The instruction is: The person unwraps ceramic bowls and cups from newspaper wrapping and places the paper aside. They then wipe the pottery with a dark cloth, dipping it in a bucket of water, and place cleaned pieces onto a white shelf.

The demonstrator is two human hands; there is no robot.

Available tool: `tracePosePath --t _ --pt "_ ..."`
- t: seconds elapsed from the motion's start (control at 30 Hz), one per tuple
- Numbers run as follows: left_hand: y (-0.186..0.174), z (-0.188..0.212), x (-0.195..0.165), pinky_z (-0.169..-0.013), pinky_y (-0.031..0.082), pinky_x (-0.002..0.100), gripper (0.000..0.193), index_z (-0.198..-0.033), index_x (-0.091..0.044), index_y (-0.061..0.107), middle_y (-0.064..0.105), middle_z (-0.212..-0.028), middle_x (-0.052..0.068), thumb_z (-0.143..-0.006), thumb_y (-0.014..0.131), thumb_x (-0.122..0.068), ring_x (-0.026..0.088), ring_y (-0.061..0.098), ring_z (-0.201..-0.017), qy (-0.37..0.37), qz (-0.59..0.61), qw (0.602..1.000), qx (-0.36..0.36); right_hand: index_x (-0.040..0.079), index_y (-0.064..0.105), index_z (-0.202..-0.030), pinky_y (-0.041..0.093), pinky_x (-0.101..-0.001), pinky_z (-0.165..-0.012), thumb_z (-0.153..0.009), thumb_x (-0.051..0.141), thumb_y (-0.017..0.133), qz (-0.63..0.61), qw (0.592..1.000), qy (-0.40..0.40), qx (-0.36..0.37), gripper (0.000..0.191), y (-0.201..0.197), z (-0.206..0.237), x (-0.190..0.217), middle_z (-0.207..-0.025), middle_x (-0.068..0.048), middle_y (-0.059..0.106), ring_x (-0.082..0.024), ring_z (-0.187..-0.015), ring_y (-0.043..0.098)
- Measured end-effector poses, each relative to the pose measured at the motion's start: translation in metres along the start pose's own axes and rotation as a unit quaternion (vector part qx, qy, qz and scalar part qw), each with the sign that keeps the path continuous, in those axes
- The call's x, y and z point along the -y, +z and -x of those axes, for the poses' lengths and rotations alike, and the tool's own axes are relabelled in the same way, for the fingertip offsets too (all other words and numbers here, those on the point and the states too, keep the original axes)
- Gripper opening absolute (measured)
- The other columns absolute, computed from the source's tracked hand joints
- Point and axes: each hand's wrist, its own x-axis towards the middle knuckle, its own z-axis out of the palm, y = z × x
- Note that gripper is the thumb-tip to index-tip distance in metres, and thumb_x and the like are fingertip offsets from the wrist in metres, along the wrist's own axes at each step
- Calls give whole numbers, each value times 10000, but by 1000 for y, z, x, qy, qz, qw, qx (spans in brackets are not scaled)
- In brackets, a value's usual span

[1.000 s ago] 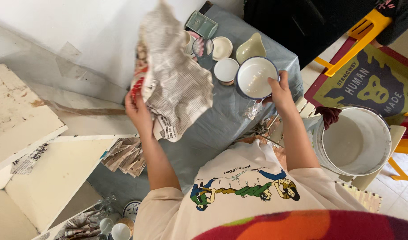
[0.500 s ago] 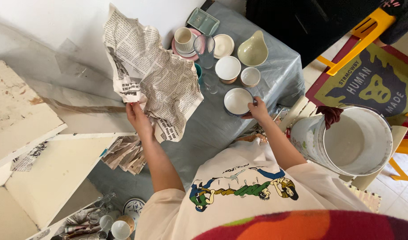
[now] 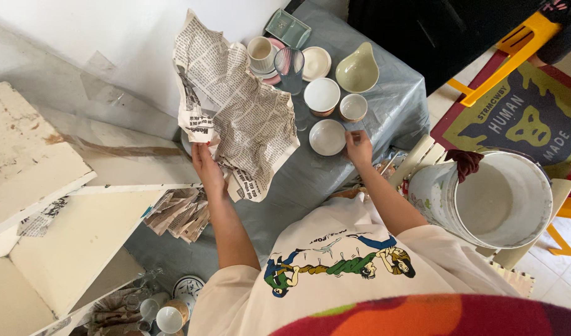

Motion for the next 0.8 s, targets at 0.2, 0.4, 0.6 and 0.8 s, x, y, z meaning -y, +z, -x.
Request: tracePosePath --t 0.2,0.4,0.6,0.8 --pt "5 2 -6 -1044 387 274 416 -1396 -52 535 630 -1294 25 -1076 487 -315 125 557 -1190 -49 -24 998 -11 65 482 -1355 525 -369 -444 -959 310 675 -197 931 305 25 504 0 -60 1 -794 -117 700 -218 -575 658" --pt "8 5 -4 -990 417 291 352 -1312 -5 587 639 -1203 52 -1093 492 -264 138 552 -1099 -16 -19 1000 13 7 640 -1210 592 -341 -511 -945 141 612 -140 959 245 35 299 -12 -69 -13 -785 -131 726 -211 -583 708" --pt "5 8 9 -996 415 281 344 -1318 -26 591 652 -1187 33 -1083 484 -253 127 566 -1092 15 -17 1000 20 -31 654 -1096 569 -420 -636 -1001 135 607 -43 995 28 83 198 -37 -30 -17 -765 -198 710 -299 -693 745" --pt "18 -2 31 -982 421 291 356 -1326 -17 587 643 -1191 46 -1096 508 -277 136 559 -1084 -14 19 1000 20 35 662 -1072 560 -524 -682 -935 145 614 141 970 -115 164 182 -2 -28 4 -850 -237 707 -454 -780 697"
